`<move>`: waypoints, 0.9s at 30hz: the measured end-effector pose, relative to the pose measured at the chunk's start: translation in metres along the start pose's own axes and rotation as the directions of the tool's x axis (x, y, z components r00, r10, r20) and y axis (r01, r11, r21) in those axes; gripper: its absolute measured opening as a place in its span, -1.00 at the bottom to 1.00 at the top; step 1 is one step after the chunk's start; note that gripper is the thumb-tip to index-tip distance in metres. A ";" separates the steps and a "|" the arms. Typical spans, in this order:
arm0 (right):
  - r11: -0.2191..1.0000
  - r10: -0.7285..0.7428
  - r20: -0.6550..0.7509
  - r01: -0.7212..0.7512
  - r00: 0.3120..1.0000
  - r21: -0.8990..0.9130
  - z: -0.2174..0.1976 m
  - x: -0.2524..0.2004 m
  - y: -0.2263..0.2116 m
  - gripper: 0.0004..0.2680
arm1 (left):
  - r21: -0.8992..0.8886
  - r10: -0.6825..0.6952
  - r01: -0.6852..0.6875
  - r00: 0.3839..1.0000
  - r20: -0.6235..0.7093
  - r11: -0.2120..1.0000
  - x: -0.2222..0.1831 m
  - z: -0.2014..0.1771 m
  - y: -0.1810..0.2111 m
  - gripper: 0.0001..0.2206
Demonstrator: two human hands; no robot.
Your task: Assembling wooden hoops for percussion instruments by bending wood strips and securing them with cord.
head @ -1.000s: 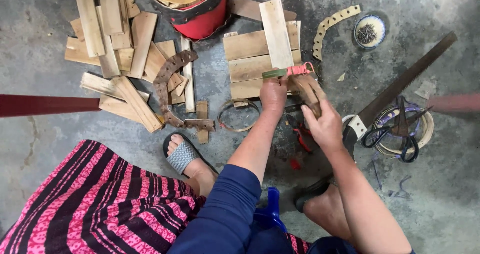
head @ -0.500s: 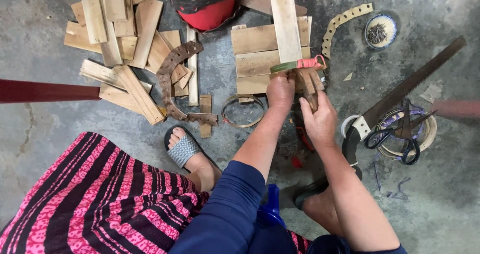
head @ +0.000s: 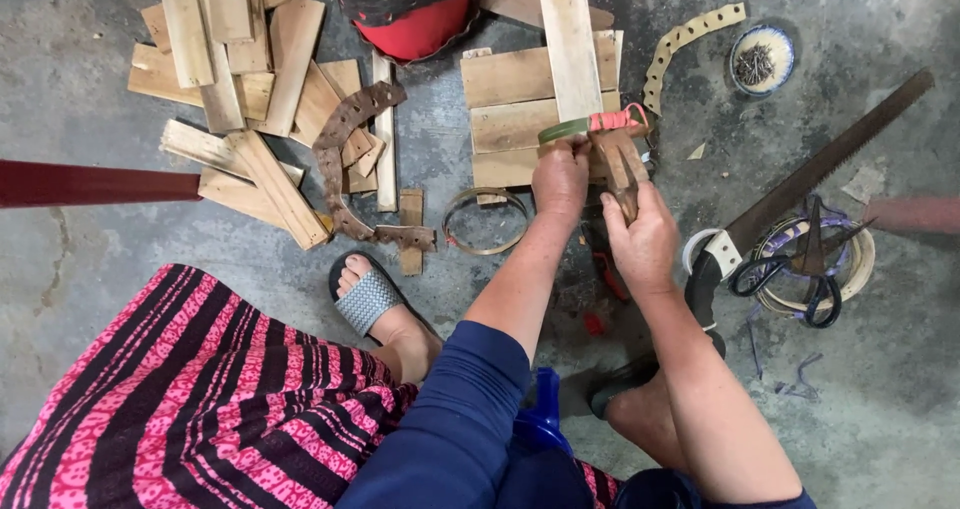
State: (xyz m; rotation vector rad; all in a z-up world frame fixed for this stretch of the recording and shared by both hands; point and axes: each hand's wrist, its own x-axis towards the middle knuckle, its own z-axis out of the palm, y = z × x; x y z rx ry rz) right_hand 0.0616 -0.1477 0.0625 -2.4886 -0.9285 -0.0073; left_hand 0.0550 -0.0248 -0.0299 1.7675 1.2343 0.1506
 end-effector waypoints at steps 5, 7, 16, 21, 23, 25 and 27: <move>0.999 0.012 0.044 -0.010 0.999 -0.051 0.001 0.006 0.000 -0.69 | 0.020 -0.008 0.008 1.000 0.015 1.000 0.004 -0.007 0.007 -0.79; 0.999 0.018 0.056 -0.016 0.998 -0.039 0.001 0.004 -0.001 -0.69 | 0.039 -0.014 0.013 0.999 0.036 0.999 0.001 -0.012 0.008 -0.81; 0.999 0.050 0.064 -0.049 0.997 -0.016 -0.001 0.003 -0.009 -0.70 | 0.006 -0.023 0.022 0.996 0.089 1.000 0.002 -0.016 0.009 -0.83; 0.989 0.128 0.147 -0.115 0.981 -0.094 0.003 0.005 0.010 -0.67 | -0.036 -0.087 0.093 0.987 0.136 0.995 -0.004 -0.032 0.016 -0.67; 0.993 0.110 0.115 -0.105 0.987 -0.046 0.004 0.008 0.013 -0.69 | -0.002 -0.044 0.044 0.995 0.091 0.999 0.012 -0.010 0.002 -0.68; 0.992 0.123 0.093 -0.122 0.988 -0.009 0.002 -0.006 0.017 -0.70 | 0.047 -0.006 0.002 0.997 0.076 0.999 0.004 -0.001 -0.010 -0.67; 0.992 0.119 0.046 -0.120 0.992 0.031 0.003 -0.002 0.017 -0.69 | 0.029 0.017 -0.019 0.998 0.056 0.999 0.003 -0.013 0.002 -0.67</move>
